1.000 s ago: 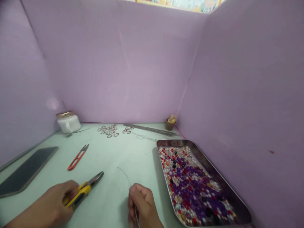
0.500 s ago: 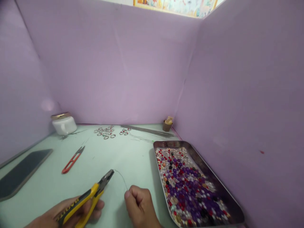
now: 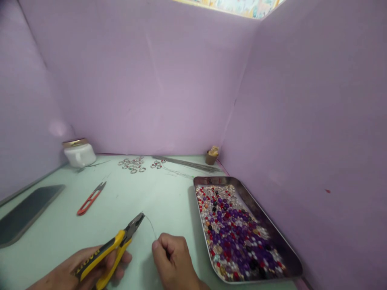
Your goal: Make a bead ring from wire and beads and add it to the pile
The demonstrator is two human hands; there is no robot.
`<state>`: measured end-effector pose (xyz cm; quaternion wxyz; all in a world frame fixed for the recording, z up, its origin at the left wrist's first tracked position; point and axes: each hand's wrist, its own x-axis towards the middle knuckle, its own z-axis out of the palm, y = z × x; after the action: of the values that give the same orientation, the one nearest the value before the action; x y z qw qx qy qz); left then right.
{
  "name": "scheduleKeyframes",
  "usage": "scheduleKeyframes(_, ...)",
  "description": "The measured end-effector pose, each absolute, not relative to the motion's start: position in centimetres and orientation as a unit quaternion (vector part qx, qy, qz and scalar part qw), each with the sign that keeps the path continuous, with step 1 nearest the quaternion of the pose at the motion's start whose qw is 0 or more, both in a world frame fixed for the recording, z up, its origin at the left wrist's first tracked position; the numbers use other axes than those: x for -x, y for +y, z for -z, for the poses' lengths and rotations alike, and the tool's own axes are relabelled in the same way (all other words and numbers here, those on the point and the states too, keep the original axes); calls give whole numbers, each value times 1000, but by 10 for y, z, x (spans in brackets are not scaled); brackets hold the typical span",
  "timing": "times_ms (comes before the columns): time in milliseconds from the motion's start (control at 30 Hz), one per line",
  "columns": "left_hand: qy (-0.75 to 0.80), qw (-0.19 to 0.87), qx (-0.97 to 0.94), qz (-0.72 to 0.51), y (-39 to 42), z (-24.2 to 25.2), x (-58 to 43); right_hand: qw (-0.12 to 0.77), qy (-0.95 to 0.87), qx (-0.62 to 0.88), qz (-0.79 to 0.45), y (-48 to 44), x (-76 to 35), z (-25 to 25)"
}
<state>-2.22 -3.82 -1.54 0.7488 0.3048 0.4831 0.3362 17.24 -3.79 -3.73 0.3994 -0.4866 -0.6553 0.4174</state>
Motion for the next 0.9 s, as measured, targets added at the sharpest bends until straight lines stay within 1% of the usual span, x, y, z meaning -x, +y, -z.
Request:
scheduleKeyframes(67, 465, 755, -337, -316, -34, 27, 25, 394, -660, 492, -409, -37, -172, 38)
scheduleKeyframes(200, 466, 709, -425, -315, -33, 38, 31, 379, -669, 497, -402, -35, -174, 39)
scheduleKeyframes(500, 481, 666, -485, -300, -35, 24, 39, 347, -709, 474, -390, -39, -174, 36)
scheduleKeyframes(567, 490, 648, -498, -302, -34, 23, 41, 349, -688, 463, -437, -40, -176, 37)
scheduleKeyframes(633, 486, 636, -523, -293, -32, 23, 44, 359, -630, 436, -533, -38, -177, 38)
scheduleKeyframes(700, 472, 635, -549, -271, -31, 26, 47, 383, -535, 401, -637, -34, -178, 39)
scheduleKeyframes(767, 457, 641, -566, -246, -32, 30, 49, 407, -436, 375, -710, -30, -176, 39)
scheduleKeyframes(833, 447, 640, -581, -229, -35, 33, 48, 412, -376, 360, -748, -27, -173, 39)
scheduleKeyframes(900, 443, 630, -599, -218, -38, 34, 46, 415, -366, 349, -756, -26, -172, 39)
